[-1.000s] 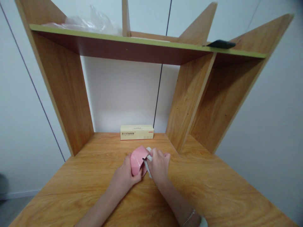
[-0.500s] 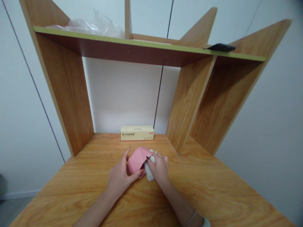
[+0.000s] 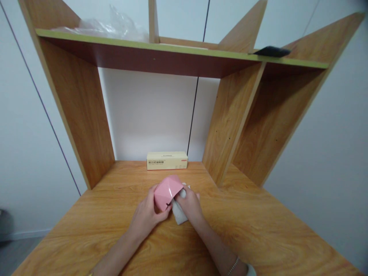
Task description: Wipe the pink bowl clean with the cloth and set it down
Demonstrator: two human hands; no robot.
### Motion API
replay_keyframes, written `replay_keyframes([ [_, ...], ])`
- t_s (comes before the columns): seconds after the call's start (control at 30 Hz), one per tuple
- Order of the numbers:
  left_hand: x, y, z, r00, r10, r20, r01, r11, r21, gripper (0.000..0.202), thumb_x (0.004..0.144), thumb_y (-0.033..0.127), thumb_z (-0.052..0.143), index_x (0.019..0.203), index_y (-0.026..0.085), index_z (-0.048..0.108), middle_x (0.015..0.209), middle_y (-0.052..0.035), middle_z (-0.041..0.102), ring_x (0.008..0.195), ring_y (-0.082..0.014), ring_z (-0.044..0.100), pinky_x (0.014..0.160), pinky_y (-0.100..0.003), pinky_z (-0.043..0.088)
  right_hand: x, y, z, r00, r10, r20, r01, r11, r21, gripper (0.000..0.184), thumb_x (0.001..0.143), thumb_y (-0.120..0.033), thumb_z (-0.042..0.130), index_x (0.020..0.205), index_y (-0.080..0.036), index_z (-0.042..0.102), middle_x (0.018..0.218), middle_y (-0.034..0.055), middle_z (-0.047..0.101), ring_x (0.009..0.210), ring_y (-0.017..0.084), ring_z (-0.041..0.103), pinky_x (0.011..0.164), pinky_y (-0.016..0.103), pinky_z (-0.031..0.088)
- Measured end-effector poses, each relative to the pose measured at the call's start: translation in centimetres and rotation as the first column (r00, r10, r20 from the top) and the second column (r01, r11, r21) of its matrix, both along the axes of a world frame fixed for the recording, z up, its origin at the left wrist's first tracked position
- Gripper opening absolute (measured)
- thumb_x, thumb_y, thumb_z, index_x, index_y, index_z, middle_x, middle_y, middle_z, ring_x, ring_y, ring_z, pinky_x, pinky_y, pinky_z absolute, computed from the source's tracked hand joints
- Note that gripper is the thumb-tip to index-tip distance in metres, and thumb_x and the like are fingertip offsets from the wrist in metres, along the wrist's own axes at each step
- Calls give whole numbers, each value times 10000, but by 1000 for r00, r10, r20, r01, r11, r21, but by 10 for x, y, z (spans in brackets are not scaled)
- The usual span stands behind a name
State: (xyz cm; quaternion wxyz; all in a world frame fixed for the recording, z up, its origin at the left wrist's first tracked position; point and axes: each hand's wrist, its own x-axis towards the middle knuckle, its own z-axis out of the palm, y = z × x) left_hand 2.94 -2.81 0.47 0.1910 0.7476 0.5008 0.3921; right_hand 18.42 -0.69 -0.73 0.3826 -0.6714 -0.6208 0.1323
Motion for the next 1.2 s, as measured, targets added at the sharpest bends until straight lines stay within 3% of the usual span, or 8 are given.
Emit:
replay_keyframes([
  [0.1,0,0,1,998,19,-52,-20,999,-25,594,682,401,565,1196,188,356,1011,-75,626,853,-226,612,728,-322,456,4,1,-3,998,-52,31,51,999,14,432,727,-387,532,1128,-228,528,953,44,671,890,199,594,752,281,334],
  [0.23,4,0,1,997,49,-66,-53,996,-66,605,683,434,555,1199,180,367,987,-80,639,881,-234,610,719,-310,452,5,0,-3,964,-163,209,150,986,76,605,746,-390,523,1285,-164,363,795,56,689,735,210,608,697,296,305],
  [0.43,7,0,2,990,95,-101,-105,989,-101,626,682,451,549,1211,164,376,942,-96,652,840,-241,619,672,-300,446,3,-10,11,878,-224,423,92,947,308,618,800,-315,466,1349,-162,228,719,32,678,656,187,579,683,309,232],
  [0.57,6,-2,7,981,120,-155,-136,986,-96,574,705,452,519,1192,169,410,924,-93,660,817,-248,624,668,-306,438,3,-13,17,871,-190,453,69,960,270,582,799,-327,463,1327,-156,290,734,55,677,719,198,580,696,315,217],
  [0.8,3,-7,12,971,110,-213,-120,992,-39,663,674,527,538,1244,216,403,943,-74,669,846,-272,623,728,-342,432,3,-11,16,943,-9,331,8,1000,5,247,779,-365,464,903,-250,643,808,33,695,775,196,592,720,308,235],
  [0.9,1,-6,9,983,80,-167,-83,996,-12,762,661,524,564,1314,217,317,998,-83,646,896,-272,606,762,-350,431,6,-8,11,966,3,258,2,1000,-22,251,792,-314,432,764,-238,670,767,30,695,748,186,581,729,301,254],
  [1.03,-2,-3,6,998,2,-65,-5,999,-37,905,658,517,576,1372,168,144,1014,-101,622,906,-269,596,776,-375,437,11,-3,3,995,-55,79,56,998,-19,263,780,-304,427,762,-208,671,773,59,691,784,205,584,746,298,297],
  [1.2,1,-1,-3,997,-75,-27,73,995,-65,1005,606,513,640,1369,160,88,1264,-173,460,1101,-318,487,862,-428,403,12,2,-6,995,-67,-77,66,998,-17,349,812,-342,349,779,-180,656,728,59,680,698,191,599,642,267,367],
])
